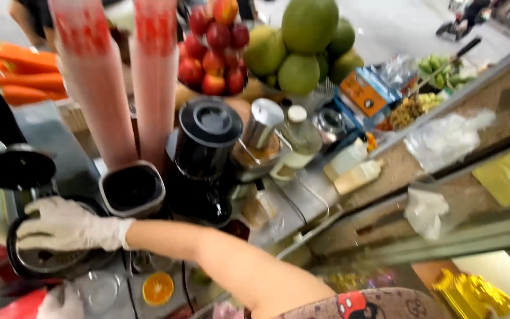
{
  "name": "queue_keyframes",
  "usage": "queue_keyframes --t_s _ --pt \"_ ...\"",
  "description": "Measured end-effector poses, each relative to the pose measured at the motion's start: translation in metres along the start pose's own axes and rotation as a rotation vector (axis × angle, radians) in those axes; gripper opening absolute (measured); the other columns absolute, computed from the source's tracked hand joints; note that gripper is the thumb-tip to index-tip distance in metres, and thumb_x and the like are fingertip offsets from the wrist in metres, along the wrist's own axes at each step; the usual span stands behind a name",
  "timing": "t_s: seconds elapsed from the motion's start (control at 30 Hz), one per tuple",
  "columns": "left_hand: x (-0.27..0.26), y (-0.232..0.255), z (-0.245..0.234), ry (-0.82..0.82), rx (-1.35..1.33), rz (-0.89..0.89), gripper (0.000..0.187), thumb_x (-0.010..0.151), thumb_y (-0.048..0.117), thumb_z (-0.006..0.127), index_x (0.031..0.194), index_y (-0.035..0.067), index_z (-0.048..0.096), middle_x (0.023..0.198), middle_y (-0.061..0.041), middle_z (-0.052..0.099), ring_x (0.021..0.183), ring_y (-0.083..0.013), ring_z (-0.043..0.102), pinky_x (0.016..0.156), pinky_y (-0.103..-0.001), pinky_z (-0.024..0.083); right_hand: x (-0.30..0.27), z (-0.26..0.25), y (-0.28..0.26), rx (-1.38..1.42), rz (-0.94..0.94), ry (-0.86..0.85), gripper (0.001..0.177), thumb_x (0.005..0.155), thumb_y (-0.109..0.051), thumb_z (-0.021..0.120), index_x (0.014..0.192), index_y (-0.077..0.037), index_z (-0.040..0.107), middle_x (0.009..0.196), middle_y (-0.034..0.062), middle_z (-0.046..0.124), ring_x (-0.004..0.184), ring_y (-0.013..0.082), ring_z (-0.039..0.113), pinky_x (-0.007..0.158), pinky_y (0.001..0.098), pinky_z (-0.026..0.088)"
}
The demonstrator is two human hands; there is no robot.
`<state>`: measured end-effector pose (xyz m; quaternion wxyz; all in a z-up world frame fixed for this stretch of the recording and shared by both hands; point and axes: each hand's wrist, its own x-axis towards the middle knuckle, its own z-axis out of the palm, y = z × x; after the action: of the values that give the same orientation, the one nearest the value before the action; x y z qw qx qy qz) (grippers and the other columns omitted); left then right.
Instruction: Prepare a fruit drink at a street stall including juicing and mixing ingredients.
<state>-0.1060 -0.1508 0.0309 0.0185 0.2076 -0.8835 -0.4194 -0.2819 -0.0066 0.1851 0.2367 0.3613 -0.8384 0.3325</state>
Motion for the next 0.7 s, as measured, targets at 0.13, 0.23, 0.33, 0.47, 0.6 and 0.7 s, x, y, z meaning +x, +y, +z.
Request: queue_keyframes --t_s 0.13,0.23,0.33,0.47,0.6,0.7 --pt "0.036 0.065 0.026 0.048 -0.068 -0.016 0.041 0.108 0.035 0.069 0.138 0.007 0.065 0.12 -0.023 0.073 0.109 -0.0335 0.073 0.103 -0.043 0.056 -0.01 0.011 0.012 0.026 0.026 -0.142 0.025 0.092 -0.05 0.064 0.105 -0.031 0.073 0.105 0.0037 0.07 0.099 0.0251 0.07 0.089 0.0351 0.058" --pt "0.064 0.096 0.018 0.265 -0.193 0.231 0.038 0.109 0.027 0.07 0.14 0.006 0.062 0.12 -0.023 0.066 0.1 -0.0332 0.069 0.094 -0.038 0.055 -0.015 0.034 0.021 0.163 0.041 -0.103 0.027 0.098 -0.047 0.06 0.114 -0.027 0.067 0.104 -0.0003 0.067 0.096 0.0244 0.066 0.092 0.0346 0.053" --pt "0.063 0.08 -0.038 0.388 -0.191 0.453 0.036 0.11 0.02 0.07 0.141 0.005 0.059 0.12 -0.022 0.059 0.091 -0.033 0.064 0.086 -0.033 0.054 -0.019 0.031 -0.013 -0.027 0.067 -0.121 0.022 0.091 -0.042 0.064 0.104 -0.025 0.069 0.103 -0.0009 0.069 0.092 0.0278 0.064 0.083 0.0392 0.051" --pt "0.064 0.182 -0.081 0.578 0.038 0.927 0.033 0.105 0.014 0.068 0.135 0.003 0.058 0.126 -0.023 0.061 0.106 -0.0377 0.062 0.094 -0.041 0.053 0.007 0.009 0.006 0.038 0.015 -0.099 0.029 0.077 -0.047 0.069 0.093 -0.024 0.065 0.099 0.001 0.068 0.096 0.0293 0.064 0.086 0.0408 0.051" --pt "0.072 0.218 -0.093 0.268 0.154 0.856 0.057 0.095 0.033 0.068 0.143 0.003 0.06 0.133 -0.02 0.065 0.119 -0.0352 0.062 0.101 -0.044 0.05 -0.01 0.016 0.013 0.136 0.004 -0.06 0.041 0.081 -0.04 0.066 0.114 -0.016 0.066 0.116 0.0126 0.066 0.104 0.032 0.064 0.089 0.0398 0.051" --pt "0.1 0.226 -0.071 0.281 0.36 0.877 0.067 0.087 0.048 0.067 0.142 0.01 0.062 0.137 -0.012 0.067 0.124 -0.0272 0.064 0.111 -0.043 0.045 -0.009 0.018 0.025 0.093 -0.029 -0.096 0.043 0.081 -0.041 0.066 0.114 -0.014 0.066 0.116 0.0127 0.067 0.106 0.031 0.063 0.091 0.0394 0.051"
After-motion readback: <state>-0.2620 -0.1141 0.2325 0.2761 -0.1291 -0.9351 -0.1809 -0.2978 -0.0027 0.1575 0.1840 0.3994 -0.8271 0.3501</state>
